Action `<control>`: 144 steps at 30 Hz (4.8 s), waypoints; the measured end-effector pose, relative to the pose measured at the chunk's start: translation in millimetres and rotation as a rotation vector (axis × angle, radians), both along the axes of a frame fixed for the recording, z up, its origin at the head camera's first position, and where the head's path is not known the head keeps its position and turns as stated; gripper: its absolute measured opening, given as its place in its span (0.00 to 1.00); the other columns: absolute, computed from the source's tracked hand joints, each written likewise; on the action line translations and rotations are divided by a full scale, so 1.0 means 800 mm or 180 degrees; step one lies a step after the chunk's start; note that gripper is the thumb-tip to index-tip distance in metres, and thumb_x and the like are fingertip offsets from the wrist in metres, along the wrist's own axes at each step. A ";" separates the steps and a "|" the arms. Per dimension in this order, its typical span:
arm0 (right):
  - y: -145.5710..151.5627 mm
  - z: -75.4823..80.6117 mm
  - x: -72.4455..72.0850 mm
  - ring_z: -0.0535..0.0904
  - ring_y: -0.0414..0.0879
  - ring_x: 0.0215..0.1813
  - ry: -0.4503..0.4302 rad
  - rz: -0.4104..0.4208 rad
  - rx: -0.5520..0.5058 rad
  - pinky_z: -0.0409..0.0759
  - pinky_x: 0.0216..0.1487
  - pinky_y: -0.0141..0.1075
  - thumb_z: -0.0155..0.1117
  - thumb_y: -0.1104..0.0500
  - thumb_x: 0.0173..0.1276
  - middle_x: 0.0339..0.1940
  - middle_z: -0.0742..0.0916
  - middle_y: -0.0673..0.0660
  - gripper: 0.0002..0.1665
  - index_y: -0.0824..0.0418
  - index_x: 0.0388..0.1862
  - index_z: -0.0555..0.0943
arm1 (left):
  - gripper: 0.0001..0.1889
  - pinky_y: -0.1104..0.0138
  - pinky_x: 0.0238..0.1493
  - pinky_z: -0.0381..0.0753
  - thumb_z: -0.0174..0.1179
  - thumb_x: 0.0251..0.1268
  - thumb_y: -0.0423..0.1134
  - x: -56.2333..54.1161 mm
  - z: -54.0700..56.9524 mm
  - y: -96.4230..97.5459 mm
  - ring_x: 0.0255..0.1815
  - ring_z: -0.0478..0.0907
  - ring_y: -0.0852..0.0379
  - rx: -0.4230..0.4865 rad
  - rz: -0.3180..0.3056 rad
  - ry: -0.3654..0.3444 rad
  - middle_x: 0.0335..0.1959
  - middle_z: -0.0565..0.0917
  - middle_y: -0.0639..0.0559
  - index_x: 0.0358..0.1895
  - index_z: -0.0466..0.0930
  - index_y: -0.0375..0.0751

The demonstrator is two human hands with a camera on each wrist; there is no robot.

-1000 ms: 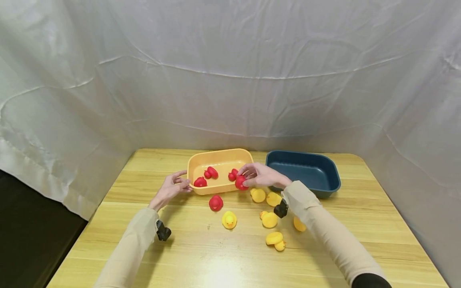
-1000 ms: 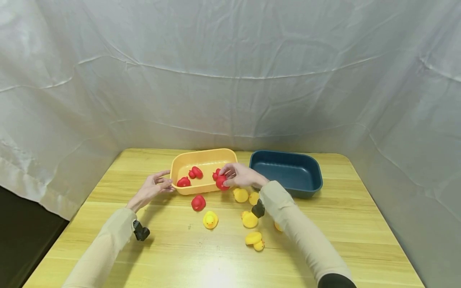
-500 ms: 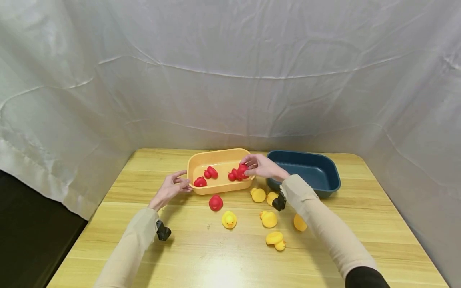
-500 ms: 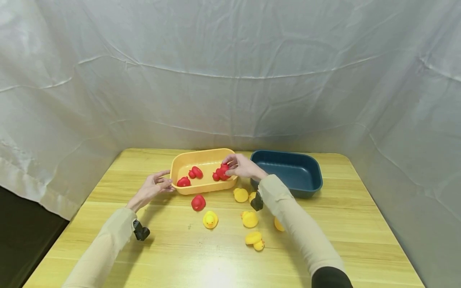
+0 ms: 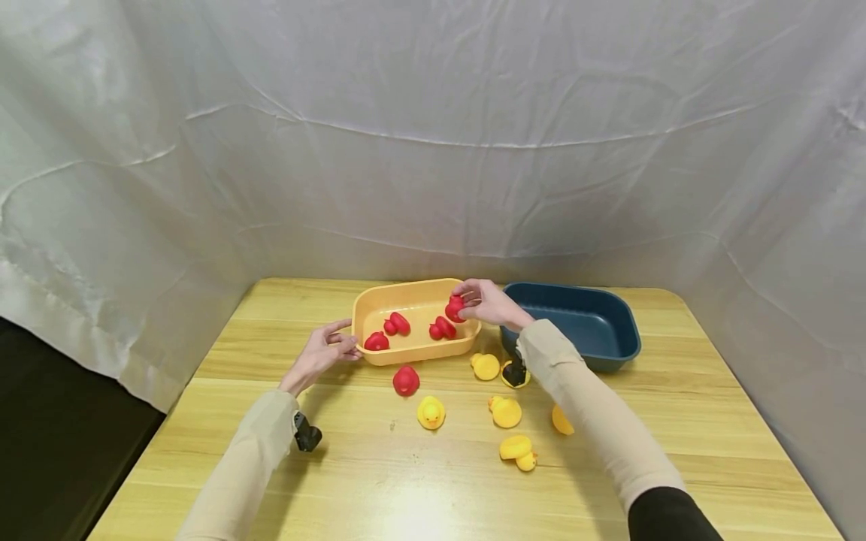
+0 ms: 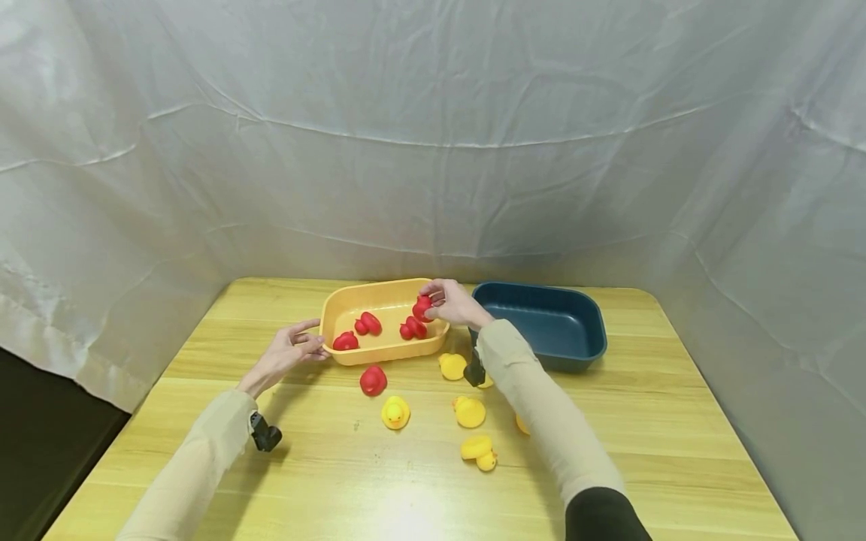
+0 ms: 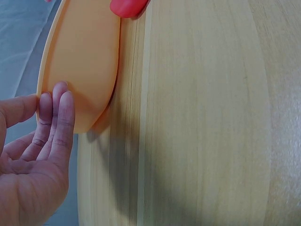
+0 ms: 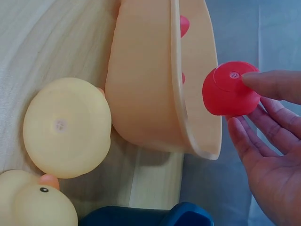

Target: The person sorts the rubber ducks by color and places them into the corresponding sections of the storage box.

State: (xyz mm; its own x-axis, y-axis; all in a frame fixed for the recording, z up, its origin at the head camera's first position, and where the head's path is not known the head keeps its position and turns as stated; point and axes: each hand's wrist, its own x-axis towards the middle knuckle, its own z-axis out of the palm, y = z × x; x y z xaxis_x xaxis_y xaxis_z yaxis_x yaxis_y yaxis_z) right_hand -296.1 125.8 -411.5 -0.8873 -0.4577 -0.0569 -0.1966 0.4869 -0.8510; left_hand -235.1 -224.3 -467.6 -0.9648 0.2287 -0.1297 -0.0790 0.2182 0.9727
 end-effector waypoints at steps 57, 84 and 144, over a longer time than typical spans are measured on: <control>-0.028 -0.020 0.054 0.84 0.59 0.54 0.0321 0.0706 -0.0211 0.84 0.62 0.46 0.67 0.70 0.66 0.55 0.85 0.73 0.20 0.74 0.57 0.78 | 0.32 0.57 0.54 0.88 0.52 0.76 0.28 0.002 0.002 -0.001 0.38 0.86 0.57 0.0066 0.0019 -0.0016 0.48 0.82 0.28 0.76 0.50 0.22; -0.070 -0.054 0.080 0.75 0.59 0.70 -0.0196 0.1769 -0.0187 0.70 0.77 0.49 0.62 0.71 0.70 0.64 0.82 0.67 0.24 0.71 0.64 0.75 | 0.32 0.56 0.55 0.88 0.52 0.76 0.29 0.002 0.004 -0.002 0.38 0.86 0.57 0.0013 0.0012 -0.0025 0.49 0.82 0.28 0.77 0.50 0.23; -0.083 -0.074 0.075 0.79 0.43 0.53 0.0215 0.1744 0.0534 0.79 0.59 0.26 0.67 0.64 0.69 0.51 0.86 0.61 0.13 0.67 0.51 0.80 | 0.32 0.55 0.56 0.87 0.52 0.76 0.29 0.001 0.000 -0.002 0.39 0.86 0.56 0.0037 0.0043 -0.0051 0.52 0.80 0.25 0.77 0.50 0.23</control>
